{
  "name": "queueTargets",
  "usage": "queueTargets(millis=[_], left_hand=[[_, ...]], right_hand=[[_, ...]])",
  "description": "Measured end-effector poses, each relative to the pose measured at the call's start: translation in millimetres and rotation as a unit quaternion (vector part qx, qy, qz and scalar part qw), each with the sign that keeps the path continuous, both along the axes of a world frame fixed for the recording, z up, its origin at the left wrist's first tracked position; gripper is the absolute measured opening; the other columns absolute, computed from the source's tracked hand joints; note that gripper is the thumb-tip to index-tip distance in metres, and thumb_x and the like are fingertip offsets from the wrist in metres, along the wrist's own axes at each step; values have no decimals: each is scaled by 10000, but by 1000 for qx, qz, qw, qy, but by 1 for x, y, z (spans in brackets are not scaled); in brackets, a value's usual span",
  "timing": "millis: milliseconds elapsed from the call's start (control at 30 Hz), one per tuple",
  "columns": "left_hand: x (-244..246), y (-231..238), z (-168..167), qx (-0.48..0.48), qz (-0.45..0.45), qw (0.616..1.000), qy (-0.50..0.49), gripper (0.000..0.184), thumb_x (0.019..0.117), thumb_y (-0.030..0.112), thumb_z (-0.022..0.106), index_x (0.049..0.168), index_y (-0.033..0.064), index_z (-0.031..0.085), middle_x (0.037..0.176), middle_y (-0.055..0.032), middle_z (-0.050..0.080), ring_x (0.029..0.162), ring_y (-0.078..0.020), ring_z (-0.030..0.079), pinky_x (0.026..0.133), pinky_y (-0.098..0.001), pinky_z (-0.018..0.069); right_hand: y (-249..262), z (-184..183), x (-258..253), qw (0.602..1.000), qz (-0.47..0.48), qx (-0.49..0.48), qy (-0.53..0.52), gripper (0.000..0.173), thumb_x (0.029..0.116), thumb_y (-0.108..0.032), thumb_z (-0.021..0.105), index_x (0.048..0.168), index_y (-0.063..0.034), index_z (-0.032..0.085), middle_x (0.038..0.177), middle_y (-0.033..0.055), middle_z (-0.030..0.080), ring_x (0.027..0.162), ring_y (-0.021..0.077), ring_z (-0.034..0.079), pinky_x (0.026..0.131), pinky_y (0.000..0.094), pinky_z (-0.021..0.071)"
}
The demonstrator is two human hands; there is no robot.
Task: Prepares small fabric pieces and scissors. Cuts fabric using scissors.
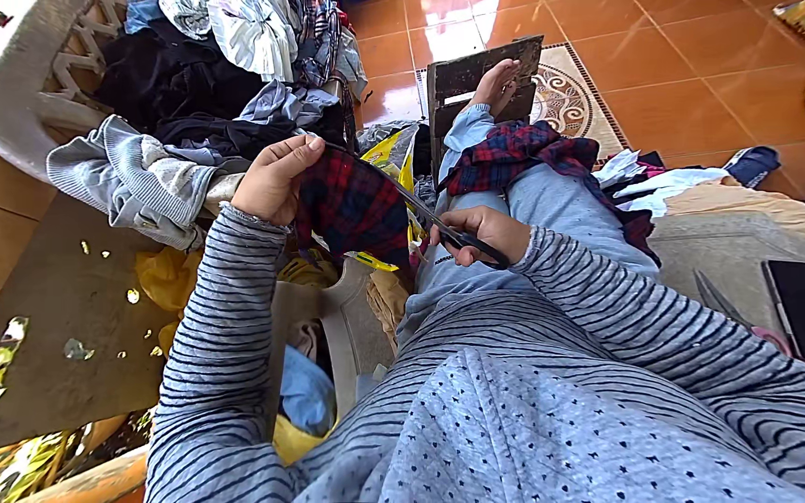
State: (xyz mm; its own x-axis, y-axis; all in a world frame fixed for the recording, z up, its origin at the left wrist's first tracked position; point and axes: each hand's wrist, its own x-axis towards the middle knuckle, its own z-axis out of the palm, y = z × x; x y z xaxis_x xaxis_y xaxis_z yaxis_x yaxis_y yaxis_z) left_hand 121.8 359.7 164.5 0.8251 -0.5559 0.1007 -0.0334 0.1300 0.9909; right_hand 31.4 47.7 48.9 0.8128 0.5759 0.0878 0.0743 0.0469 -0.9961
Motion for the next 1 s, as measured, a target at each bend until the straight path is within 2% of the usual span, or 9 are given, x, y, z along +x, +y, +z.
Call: queueTargets(millis=[100,200,333,467,533,667,833,1000], left_hand=[[-4,-6,0,3,-11,1000,-15,305,1067,116,399,933,143,671,797,38,729,731,-29,699,700,-219,601],[-6,-11,-2,7,-23,999,-22,285,1058,98,430,915,144,672,778,42,719,708,-22,687,682,-206,592],[-6,-11,-2,19,-28,999,-31,273,1056,98,438,914,148,666,777,53,714,708,-13,682,681,-199,588],[-4,-8,-1,24,-12,999,-38,275,1047,97,456,889,149,675,768,48,717,703,-18,685,673,-206,591],[-6,-10,-1,32,-10,999,-38,277,1047,92,459,873,152,666,753,55,710,688,-11,676,660,-198,584],[-7,-13,-4,50,-23,998,-41,246,1033,85,491,886,143,679,752,58,713,683,-12,677,660,-198,587],[-7,-4,4,70,-52,996,-29,292,1039,118,476,833,176,674,738,68,715,670,-4,678,645,-200,590],[-1,9,9,36,-43,998,-39,289,1045,140,445,873,190,671,757,69,718,684,-9,684,658,-206,598]], right_hand=[[3,0,1,999,19,3,-33,616,749,-654,810,1069,-144,679,699,-131,600,603,-39,572,559,135,494],[8,3,0,999,17,7,-47,651,750,-691,784,1076,-139,677,698,-129,594,591,-44,557,545,133,478],[10,3,0,999,16,35,-28,599,762,-652,803,1071,-155,674,699,-133,606,570,-33,567,530,151,498],[8,1,-1,999,0,40,-25,538,760,-597,836,1031,-153,699,670,-131,609,521,-39,545,478,137,469],[7,1,-1,999,1,29,-28,530,766,-587,835,1030,-148,700,676,-133,608,532,-43,547,489,130,468],[10,5,0,999,4,1,-48,601,765,-653,797,1052,-138,681,688,-134,589,564,-50,538,521,133,467],[7,4,0,999,-20,16,-22,524,755,-582,842,1021,-156,693,686,-141,625,547,-34,570,516,151,505],[-1,-1,2,999,7,23,-32,521,772,-590,828,1024,-156,690,701,-133,631,565,-30,574,527,152,503]])
